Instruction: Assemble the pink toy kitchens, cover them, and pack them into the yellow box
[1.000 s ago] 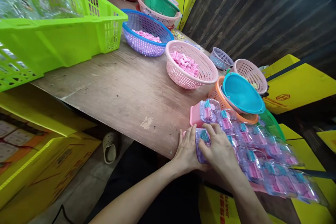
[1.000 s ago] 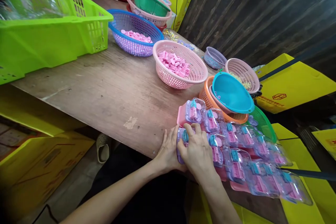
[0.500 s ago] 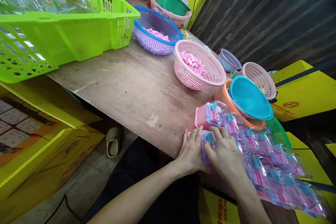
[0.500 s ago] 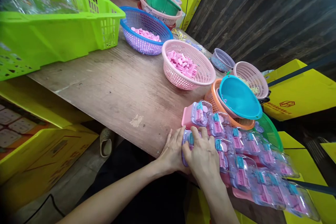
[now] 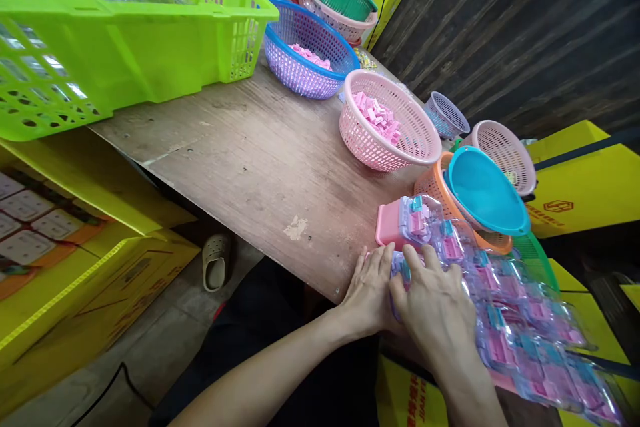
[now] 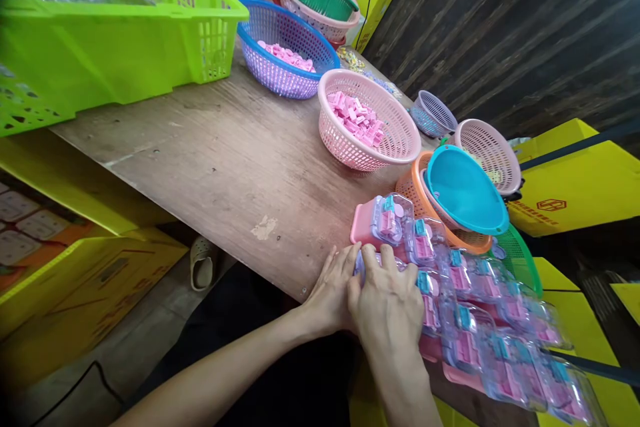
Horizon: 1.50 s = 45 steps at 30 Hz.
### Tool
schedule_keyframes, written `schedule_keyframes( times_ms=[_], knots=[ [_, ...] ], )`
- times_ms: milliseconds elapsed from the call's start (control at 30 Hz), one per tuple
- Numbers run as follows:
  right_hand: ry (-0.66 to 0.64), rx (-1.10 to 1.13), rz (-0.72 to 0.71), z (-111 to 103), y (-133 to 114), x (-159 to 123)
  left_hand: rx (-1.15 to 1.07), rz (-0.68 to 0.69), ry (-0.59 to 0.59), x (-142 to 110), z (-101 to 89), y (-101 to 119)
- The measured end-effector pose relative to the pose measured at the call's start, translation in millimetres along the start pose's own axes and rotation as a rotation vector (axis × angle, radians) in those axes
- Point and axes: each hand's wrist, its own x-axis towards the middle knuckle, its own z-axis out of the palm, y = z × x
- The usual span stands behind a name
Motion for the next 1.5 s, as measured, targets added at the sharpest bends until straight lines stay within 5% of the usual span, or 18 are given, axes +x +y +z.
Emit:
schedule_keyframes(
  times_ms=[300,600,867,1100,1267,1400,1500],
  knots=[
    [-0.087,-0.182,0.037,-13.4,-22.9,0.9,-0.06,-0.04,0.007,0.3,-12.1,13.7],
    [-0.132,-0.09,0.023,-6.9,-7.0,2.0,-0.061,0.014,0.071,-4.2,6.6,0.2],
    [-0.2,0.08,-0.014,4.3,13.6,7.6,-0.094,0.014,0.069,-1.2,2.7,2.4],
    [-0.163,0.469,-0.075,30.0,33.9,6.3,-0.078,0.022,0.031,-4.5,6.9,-2.8],
    [-0.178,0.789,-0.113,35.2,41.2,8.5,-0.052,0.114,-0.092,3.0,-28.6,-3.2],
    [-0.132,1.063,-0.162,39.1,33.1,15.4,-0.007,0.189,-0.298,15.1,-87.5,0.3],
    [0.002,1.223,-0.02,47.3,13.5,19.8,0.093,0.07,-0.448,21.5,-136.0,14.6]
  ],
)
